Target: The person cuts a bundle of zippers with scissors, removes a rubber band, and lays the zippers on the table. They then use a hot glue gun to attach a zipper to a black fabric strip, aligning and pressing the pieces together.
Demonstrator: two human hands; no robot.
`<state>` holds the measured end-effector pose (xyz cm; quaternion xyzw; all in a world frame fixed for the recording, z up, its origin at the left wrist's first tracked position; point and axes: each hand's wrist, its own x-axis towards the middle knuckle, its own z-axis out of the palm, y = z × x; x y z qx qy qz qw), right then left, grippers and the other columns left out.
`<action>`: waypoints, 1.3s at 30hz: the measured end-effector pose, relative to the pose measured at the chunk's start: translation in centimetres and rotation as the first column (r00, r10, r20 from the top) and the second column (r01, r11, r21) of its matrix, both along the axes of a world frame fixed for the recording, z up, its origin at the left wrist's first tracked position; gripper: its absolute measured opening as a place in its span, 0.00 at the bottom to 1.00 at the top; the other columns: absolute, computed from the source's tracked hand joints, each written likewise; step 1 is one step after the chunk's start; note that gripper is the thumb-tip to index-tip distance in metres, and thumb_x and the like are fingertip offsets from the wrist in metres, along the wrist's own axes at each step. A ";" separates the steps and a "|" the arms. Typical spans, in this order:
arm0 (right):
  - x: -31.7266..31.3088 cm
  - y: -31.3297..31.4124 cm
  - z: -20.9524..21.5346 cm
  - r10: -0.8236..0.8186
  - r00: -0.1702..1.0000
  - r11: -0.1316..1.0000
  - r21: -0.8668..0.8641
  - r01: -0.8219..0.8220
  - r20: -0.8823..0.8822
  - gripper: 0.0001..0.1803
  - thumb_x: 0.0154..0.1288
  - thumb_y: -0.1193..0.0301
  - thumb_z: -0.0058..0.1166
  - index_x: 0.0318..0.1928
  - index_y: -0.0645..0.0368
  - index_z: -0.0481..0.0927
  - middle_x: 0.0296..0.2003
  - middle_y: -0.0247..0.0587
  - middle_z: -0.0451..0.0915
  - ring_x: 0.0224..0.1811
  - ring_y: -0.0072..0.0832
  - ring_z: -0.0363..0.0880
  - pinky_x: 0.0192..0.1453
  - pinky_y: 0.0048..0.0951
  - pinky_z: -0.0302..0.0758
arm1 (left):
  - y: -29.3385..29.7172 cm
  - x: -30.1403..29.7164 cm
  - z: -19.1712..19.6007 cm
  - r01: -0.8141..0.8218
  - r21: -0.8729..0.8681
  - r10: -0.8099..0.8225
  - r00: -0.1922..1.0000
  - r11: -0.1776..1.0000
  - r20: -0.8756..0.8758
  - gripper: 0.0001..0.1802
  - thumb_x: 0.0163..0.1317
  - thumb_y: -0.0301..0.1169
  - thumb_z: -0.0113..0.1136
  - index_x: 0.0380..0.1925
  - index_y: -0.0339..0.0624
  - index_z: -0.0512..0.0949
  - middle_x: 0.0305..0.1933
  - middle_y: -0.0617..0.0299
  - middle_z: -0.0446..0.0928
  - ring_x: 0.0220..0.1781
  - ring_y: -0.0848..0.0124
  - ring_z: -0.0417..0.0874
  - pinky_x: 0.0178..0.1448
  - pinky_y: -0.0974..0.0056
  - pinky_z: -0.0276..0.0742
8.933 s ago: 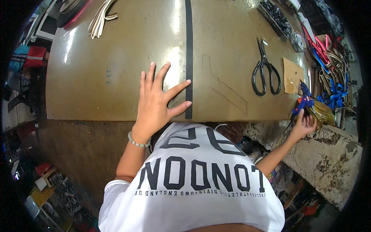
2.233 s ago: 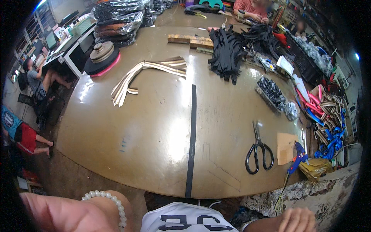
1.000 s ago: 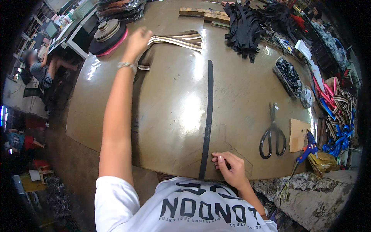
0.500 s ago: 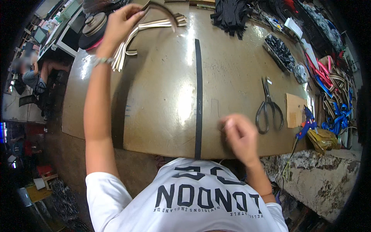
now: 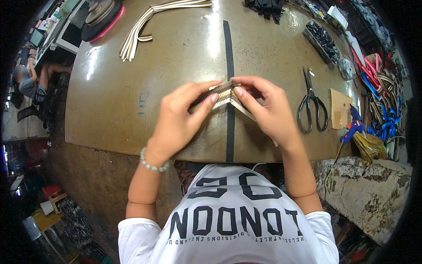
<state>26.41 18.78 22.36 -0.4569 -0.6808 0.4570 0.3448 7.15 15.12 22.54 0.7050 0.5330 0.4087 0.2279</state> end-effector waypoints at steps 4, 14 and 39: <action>0.3 0.0 -3.0 0.000 0.985 0.993 0.116 -0.020 0.171 0.12 0.65 0.73 0.57 0.47 0.64 0.82 0.34 0.42 0.82 0.33 0.24 0.77 0.39 0.24 0.73 | -1.2 1.1 -3.9 -0.051 -0.073 0.053 0.998 0.996 0.034 0.13 0.60 0.25 0.62 0.46 0.38 0.82 0.36 0.51 0.81 0.35 0.59 0.83 0.41 0.62 0.78; 0.7 -0.4 -5.9 -0.116 0.966 0.960 0.275 0.050 0.231 0.08 0.63 0.72 0.57 0.40 0.63 0.81 0.35 0.49 0.80 0.38 0.46 0.78 0.46 0.39 0.73 | -0.8 2.3 -5.3 -0.133 -0.126 0.134 0.991 0.983 0.000 0.12 0.60 0.28 0.64 0.45 0.41 0.83 0.31 0.56 0.78 0.24 0.65 0.77 0.32 0.63 0.74; 12.8 -4.5 -1.6 -0.668 0.653 0.709 0.570 0.414 0.357 0.19 0.60 0.70 0.62 0.51 0.62 0.77 0.49 0.44 0.77 0.53 0.39 0.74 0.63 0.36 0.67 | -0.9 3.1 -5.8 0.030 0.036 -0.015 0.929 0.999 -0.369 0.22 0.52 0.20 0.60 0.49 0.47 0.80 0.50 0.62 0.75 0.50 0.60 0.72 0.56 0.56 0.67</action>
